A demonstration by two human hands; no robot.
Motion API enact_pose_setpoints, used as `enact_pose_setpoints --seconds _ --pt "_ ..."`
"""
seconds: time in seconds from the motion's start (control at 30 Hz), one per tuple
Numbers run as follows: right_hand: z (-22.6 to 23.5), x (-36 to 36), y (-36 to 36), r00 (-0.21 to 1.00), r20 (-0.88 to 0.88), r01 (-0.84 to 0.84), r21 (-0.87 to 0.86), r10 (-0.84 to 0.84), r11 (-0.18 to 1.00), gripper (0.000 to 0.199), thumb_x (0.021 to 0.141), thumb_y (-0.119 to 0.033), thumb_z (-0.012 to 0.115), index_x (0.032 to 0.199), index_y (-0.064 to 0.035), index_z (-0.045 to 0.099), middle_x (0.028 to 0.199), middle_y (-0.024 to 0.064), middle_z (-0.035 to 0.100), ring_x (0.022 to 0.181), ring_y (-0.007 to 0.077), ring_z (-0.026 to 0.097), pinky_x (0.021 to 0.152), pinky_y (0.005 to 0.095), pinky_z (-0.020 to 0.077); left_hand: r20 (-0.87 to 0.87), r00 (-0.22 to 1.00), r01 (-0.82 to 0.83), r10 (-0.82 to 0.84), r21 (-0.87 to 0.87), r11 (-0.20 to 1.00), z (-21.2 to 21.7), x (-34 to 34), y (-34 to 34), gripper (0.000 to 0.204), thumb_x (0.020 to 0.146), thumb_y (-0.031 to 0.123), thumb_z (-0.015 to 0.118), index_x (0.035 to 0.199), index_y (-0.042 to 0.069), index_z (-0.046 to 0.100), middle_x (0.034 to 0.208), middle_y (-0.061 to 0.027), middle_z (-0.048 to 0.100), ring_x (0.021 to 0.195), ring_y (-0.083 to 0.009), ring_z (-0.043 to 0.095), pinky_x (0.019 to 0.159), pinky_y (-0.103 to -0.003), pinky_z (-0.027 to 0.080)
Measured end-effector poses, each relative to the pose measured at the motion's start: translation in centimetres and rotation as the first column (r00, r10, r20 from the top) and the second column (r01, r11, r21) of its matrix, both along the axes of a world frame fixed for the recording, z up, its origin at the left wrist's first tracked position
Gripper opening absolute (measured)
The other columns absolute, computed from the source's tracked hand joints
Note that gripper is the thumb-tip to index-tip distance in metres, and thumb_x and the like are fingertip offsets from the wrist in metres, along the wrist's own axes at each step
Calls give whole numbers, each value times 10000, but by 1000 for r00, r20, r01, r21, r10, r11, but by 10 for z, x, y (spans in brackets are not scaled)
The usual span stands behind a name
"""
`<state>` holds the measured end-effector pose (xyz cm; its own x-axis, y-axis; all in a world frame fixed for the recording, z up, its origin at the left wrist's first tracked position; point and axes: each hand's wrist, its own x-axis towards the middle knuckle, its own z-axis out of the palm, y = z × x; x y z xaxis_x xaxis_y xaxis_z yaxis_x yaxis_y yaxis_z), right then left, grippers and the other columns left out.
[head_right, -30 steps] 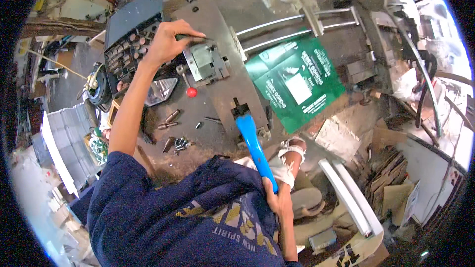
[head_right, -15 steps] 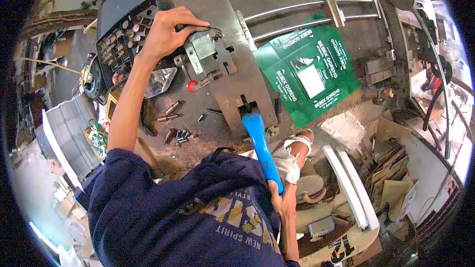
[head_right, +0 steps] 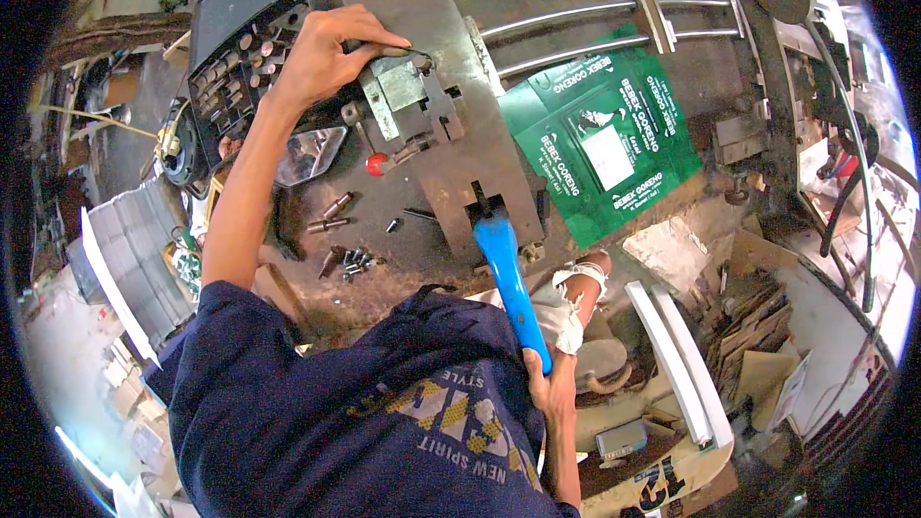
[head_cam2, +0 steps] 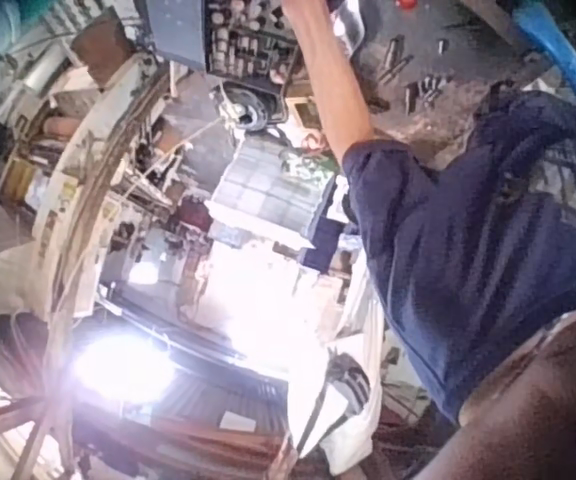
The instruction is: The person shapes metal strips using a manual bender and a cutting shear, then inserts and hammers the bent strips into slots on a die cutting board using a mallet.
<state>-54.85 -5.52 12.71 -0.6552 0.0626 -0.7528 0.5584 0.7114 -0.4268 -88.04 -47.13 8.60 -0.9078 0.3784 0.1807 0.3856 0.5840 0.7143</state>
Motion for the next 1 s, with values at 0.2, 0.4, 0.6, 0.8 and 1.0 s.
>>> enact_pose_setpoints --seconds 0.2,0.4,0.6,0.8,1.0 --pt "-4 9 -3 994 -91 57 30 -54 998 571 941 -459 592 1172 62 616 1132 312 578 1051 435 529 962 490 404 6 1000 21 -21 1 1000 1 -5 -1 253 734 -26 706 953 84 771 781 -102 671 757 -293 614 669 -375 478" --pt "-3 3 -1 997 62 -38 26 36 999 550 952 -453 583 1171 51 603 1110 315 571 1009 410 534 921 476 412 -12 999 39 -39 -15 999 1 -5 0 249 738 -21 705 951 90 771 791 -100 681 768 -292 624 688 -379 482" --pt "-15 6 8 994 105 -36 -40 40 999 536 948 -443 581 1169 44 610 1107 309 573 1014 398 539 918 475 412 -6 998 57 -57 -35 998 3 -10 0 235 740 -13 703 940 90 771 813 -97 690 796 -297 636 710 -381 490" --pt "-8 8 4 995 -104 3 2 -2 1000 533 933 -436 598 1170 41 611 1104 301 589 1054 406 544 953 475 405 -20 995 95 -96 -33 995 3 -17 0 262 722 -33 722 953 75 779 805 -104 688 773 -266 644 713 -340 502" --pt "-15 0 12 999 25 34 -97 -31 995 544 924 -449 602 1156 42 622 1094 282 601 1056 400 554 948 484 412 72 996 51 -46 -71 996 8 -8 -3 254 728 -29 723 958 68 765 828 -105 692 788 -281 649 709 -352 497"
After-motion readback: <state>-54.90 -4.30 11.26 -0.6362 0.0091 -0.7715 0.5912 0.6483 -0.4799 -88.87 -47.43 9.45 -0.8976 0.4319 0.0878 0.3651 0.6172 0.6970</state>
